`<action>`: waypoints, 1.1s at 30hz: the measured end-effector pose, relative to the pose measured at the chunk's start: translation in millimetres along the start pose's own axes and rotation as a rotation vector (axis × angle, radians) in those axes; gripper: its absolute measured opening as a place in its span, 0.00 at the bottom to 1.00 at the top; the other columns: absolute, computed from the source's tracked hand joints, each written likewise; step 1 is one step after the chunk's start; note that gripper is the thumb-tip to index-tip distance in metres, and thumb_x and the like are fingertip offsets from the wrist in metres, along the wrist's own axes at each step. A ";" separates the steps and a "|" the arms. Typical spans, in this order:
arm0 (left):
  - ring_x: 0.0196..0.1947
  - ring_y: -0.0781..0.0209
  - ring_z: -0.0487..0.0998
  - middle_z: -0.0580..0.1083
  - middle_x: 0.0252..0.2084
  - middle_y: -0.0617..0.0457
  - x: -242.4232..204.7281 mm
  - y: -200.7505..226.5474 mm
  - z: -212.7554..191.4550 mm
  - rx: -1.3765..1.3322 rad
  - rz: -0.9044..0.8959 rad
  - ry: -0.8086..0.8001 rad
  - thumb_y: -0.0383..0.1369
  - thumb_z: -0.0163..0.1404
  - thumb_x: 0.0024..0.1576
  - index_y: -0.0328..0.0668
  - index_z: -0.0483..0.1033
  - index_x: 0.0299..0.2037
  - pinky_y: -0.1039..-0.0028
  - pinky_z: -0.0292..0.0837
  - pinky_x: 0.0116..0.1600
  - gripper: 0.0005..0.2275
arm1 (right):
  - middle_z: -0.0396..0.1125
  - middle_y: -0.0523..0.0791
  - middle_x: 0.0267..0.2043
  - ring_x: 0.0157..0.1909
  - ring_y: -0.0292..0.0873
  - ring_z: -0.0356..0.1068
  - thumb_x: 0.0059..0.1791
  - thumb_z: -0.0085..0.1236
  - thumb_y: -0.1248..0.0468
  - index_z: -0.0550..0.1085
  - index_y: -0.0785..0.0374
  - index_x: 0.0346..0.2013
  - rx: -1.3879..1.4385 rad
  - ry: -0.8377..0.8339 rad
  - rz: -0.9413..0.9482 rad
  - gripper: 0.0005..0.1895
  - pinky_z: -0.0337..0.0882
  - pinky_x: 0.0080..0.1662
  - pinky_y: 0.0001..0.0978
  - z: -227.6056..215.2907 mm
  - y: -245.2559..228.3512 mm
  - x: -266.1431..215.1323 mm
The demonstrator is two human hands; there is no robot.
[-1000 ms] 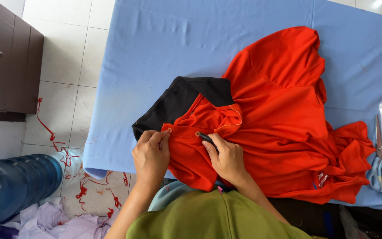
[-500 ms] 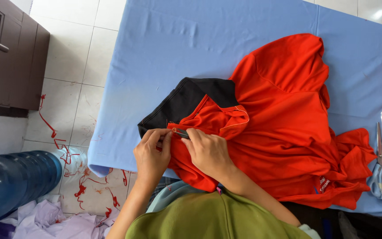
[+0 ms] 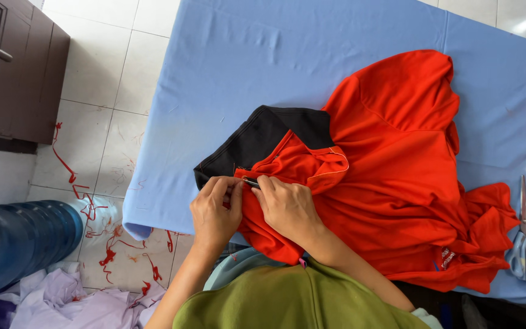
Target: The person uses a small blade to cut loose threads from the collar, sleeve, and hem of a red long-sleeved shirt laid on a blue table. The shirt is repositioned and smoothed between cuts to access different areas.
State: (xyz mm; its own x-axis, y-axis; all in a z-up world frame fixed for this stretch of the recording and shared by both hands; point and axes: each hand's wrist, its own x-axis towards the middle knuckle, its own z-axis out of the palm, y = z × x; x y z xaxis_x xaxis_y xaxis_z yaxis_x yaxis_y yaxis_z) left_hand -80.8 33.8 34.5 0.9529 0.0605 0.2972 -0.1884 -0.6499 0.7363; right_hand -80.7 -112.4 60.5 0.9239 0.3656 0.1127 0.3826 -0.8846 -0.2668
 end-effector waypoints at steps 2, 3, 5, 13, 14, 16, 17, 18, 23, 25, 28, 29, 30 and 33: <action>0.17 0.63 0.72 0.73 0.23 0.56 0.4 1.3 -0.6 -0.013 0.021 0.009 0.27 0.53 0.51 0.41 0.76 0.24 0.80 0.69 0.21 0.04 | 0.61 0.41 0.16 0.16 0.40 0.68 0.51 0.43 0.58 0.68 0.59 0.30 -0.003 -0.004 -0.007 0.10 0.67 0.22 0.29 -0.8 -1.0 1.3; 0.17 0.63 0.72 0.73 0.23 0.55 0.8 2.1 -0.7 -0.026 0.043 0.019 0.26 0.53 0.51 0.40 0.76 0.24 0.80 0.69 0.21 0.04 | 0.60 0.40 0.15 0.15 0.39 0.67 0.50 0.43 0.59 0.68 0.59 0.28 -0.006 -0.008 -0.015 0.10 0.67 0.21 0.28 -1.4 -1.3 1.9; 0.17 0.63 0.72 0.73 0.24 0.56 1.0 1.6 0.4 -0.018 0.055 0.021 0.25 0.53 0.51 0.41 0.76 0.25 0.80 0.69 0.22 0.04 | 0.60 0.40 0.15 0.15 0.40 0.66 0.51 0.43 0.59 0.67 0.58 0.27 0.001 -0.015 -0.008 0.10 0.66 0.21 0.28 -1.4 -1.3 2.3; 0.17 0.63 0.72 0.73 0.24 0.55 -0.1 0.6 0.6 -0.008 0.059 0.019 0.25 0.52 0.52 0.40 0.75 0.24 0.80 0.68 0.21 0.04 | 0.58 0.39 0.13 0.12 0.37 0.63 0.50 0.44 0.60 0.66 0.58 0.24 0.027 -0.004 -0.014 0.11 0.64 0.19 0.25 -0.9 3.4 0.4; 0.17 0.62 0.72 0.73 0.23 0.55 0.0 -0.2 0.5 -0.020 0.049 0.014 0.24 0.51 0.52 0.40 0.75 0.24 0.79 0.68 0.21 0.05 | 0.59 0.40 0.13 0.13 0.38 0.64 0.50 0.44 0.60 0.66 0.58 0.25 0.060 0.001 -0.001 0.10 0.65 0.20 0.27 -1.6 5.3 -1.2; 0.17 0.62 0.72 0.73 0.23 0.54 0.4 -0.5 0.0 -0.031 0.035 0.008 0.24 0.51 0.52 0.39 0.75 0.24 0.79 0.68 0.21 0.05 | 0.60 0.41 0.14 0.13 0.39 0.65 0.49 0.45 0.59 0.67 0.58 0.27 0.095 0.003 0.011 0.09 0.67 0.20 0.29 -2.1 6.8 -3.2; 0.17 0.62 0.72 0.73 0.23 0.55 0.5 0.2 -0.1 -0.025 0.035 0.014 0.25 0.51 0.52 0.39 0.75 0.24 0.80 0.68 0.21 0.05 | 0.60 0.41 0.14 0.13 0.40 0.65 0.49 0.45 0.59 0.67 0.59 0.27 0.100 -0.003 0.011 0.09 0.67 0.20 0.30 -1.9 6.9 -4.0; 0.17 0.63 0.71 0.72 0.23 0.56 1.2 1.5 0.9 -0.024 0.040 0.015 0.25 0.51 0.52 0.40 0.75 0.24 0.80 0.67 0.21 0.05 | 0.60 0.42 0.15 0.14 0.41 0.66 0.49 0.45 0.58 0.67 0.59 0.28 0.102 -0.006 0.017 0.09 0.67 0.20 0.31 -2.3 7.8 -5.6; 0.18 0.62 0.71 0.72 0.23 0.56 -0.2 0.9 2.2 -0.001 0.049 0.007 0.26 0.51 0.53 0.40 0.74 0.24 0.79 0.68 0.21 0.06 | 0.61 0.41 0.16 0.14 0.41 0.66 0.49 0.45 0.59 0.68 0.59 0.29 0.055 0.022 0.011 0.09 0.67 0.20 0.30 3.4 4.4 -4.6; 0.18 0.63 0.71 0.72 0.23 0.56 -0.5 0.6 2.1 0.007 0.048 0.011 0.26 0.51 0.53 0.41 0.74 0.24 0.79 0.68 0.21 0.06 | 0.61 0.41 0.16 0.14 0.40 0.66 0.49 0.45 0.58 0.68 0.59 0.30 0.038 0.027 0.001 0.09 0.67 0.20 0.30 4.6 3.0 -3.5; 0.19 0.61 0.72 0.72 0.23 0.54 -0.5 0.6 1.7 -0.037 0.052 0.003 0.25 0.51 0.53 0.39 0.74 0.24 0.79 0.69 0.22 0.05 | 0.60 0.40 0.15 0.13 0.40 0.65 0.50 0.44 0.60 0.67 0.58 0.27 0.031 0.001 0.009 0.09 0.66 0.19 0.29 3.2 0.9 -1.9; 0.19 0.61 0.73 0.72 0.24 0.55 -0.5 0.3 2.1 -0.032 0.051 0.004 0.25 0.51 0.53 0.39 0.74 0.24 0.80 0.69 0.22 0.05 | 0.60 0.40 0.14 0.13 0.40 0.65 0.49 0.44 0.60 0.67 0.58 0.26 0.036 0.000 0.010 0.09 0.65 0.19 0.28 2.5 0.8 -1.3; 0.19 0.62 0.73 0.72 0.24 0.55 -0.2 0.0 2.8 -0.028 0.052 0.004 0.25 0.52 0.53 0.39 0.74 0.24 0.80 0.69 0.22 0.05 | 0.60 0.40 0.14 0.13 0.39 0.64 0.49 0.44 0.61 0.67 0.58 0.25 0.040 0.000 0.012 0.09 0.65 0.19 0.28 1.6 1.0 -0.7; 0.19 0.62 0.73 0.73 0.24 0.55 0.7 1.1 -0.7 -0.100 -0.013 -0.011 0.24 0.51 0.52 0.39 0.75 0.25 0.80 0.69 0.23 0.05 | 0.60 0.39 0.14 0.12 0.39 0.65 0.49 0.44 0.61 0.67 0.58 0.25 0.061 0.025 0.002 0.10 0.65 0.19 0.27 1.3 1.8 -0.6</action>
State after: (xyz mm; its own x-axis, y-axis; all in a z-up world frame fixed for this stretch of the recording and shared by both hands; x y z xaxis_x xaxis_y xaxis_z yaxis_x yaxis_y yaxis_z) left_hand -80.5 33.7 36.0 0.9580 0.0597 0.2806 -0.1981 -0.5699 0.7975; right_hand -80.5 -113.8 58.7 0.9246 0.3560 0.1356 0.3810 -0.8657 -0.3247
